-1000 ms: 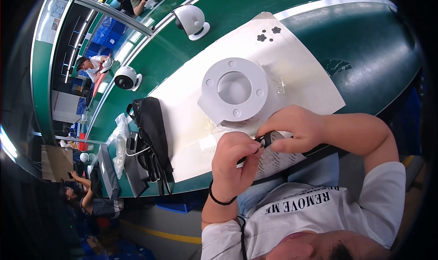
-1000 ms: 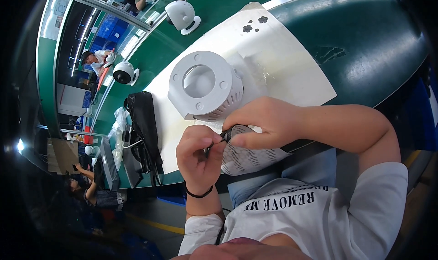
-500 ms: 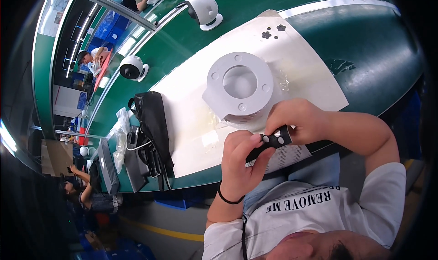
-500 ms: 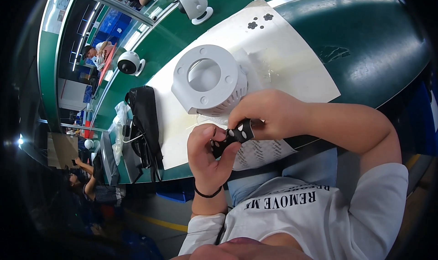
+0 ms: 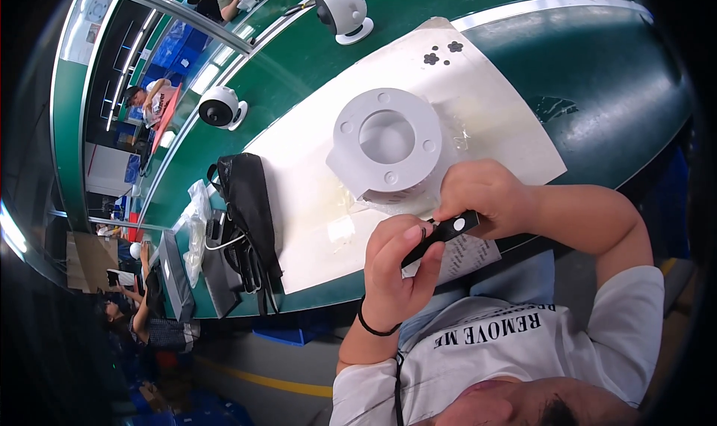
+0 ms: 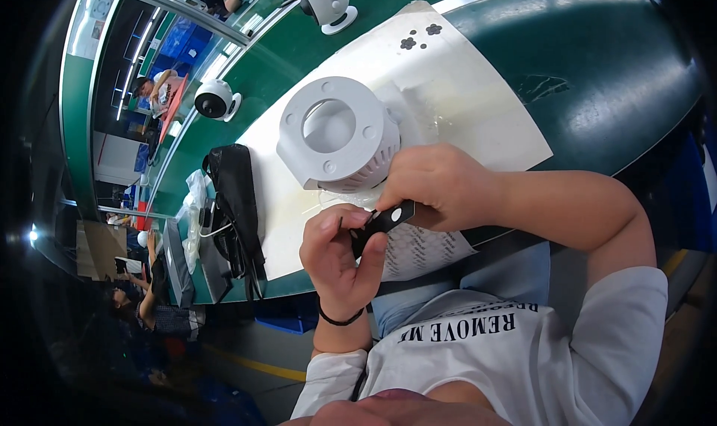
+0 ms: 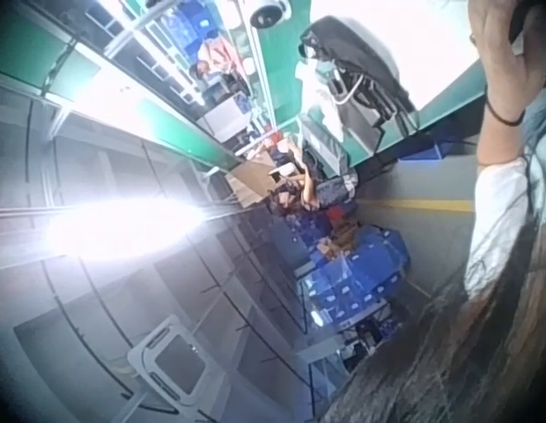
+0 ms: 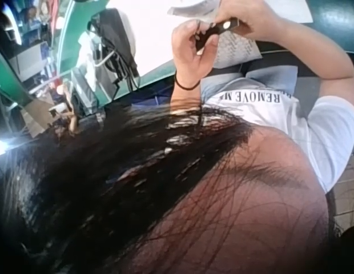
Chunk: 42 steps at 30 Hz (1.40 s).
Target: Assembling a security camera by installing internal components into the housing.
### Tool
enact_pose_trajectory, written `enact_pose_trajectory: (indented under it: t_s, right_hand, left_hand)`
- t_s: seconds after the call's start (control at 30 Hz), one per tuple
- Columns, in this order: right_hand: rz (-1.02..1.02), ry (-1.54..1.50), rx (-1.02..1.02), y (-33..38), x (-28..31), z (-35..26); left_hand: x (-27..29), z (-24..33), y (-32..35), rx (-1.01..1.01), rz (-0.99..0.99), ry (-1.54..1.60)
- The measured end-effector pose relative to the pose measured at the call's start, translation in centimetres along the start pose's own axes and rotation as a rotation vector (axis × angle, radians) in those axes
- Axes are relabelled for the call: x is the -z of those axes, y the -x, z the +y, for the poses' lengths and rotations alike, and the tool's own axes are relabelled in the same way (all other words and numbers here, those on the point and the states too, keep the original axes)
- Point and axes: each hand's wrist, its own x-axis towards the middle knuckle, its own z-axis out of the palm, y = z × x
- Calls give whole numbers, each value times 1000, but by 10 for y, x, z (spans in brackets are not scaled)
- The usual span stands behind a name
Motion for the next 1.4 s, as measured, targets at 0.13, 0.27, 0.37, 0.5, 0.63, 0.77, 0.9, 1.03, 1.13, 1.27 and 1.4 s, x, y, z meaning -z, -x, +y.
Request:
enact_pose_trajectory:
  t_s: [0.13,0.27,0.37,0.5,0.63,0.77,0.9,1.03,1.13,1.27,1.4]
  right_hand:
    - [23,-26,-23,0,1,-4]
    - [-11,-43,-63,-1,1,-3]
    - [8,-47,-43,-2,-1,-7]
    - [-30,-33,-137,-6,-3,-16]
    - [-66,-41,-237,-9,-3,-22]
    - [-144,-65,-348,-13,-4,-25]
    - [-178,40,-318,-13,-4,-27]
    - [-161,70,-228,-13,-11,-28]
    - [-198,53,-214,-15,-10,-30]
    - [-187,40,-220,-16,-13,-35]
    - [-187,31,-214,-16,-12,-35]
  left_hand:
    - [-2,4,-4,-41,11,-16]
    - [-9,0,-7,-65,140,60]
    - [-10,2,-8,-101,150,49]
    - [-7,5,-2,-121,170,-8]
    - [0,9,-2,-211,153,-36]
    - [27,16,-6,-123,233,122]
    - [55,15,-71,-69,147,49]
    - [66,-7,-127,195,-146,35]
    - [63,-12,-140,280,-239,-22]
    - [64,-4,-143,342,-279,-53]
    - [64,-1,-143,342,-303,-56]
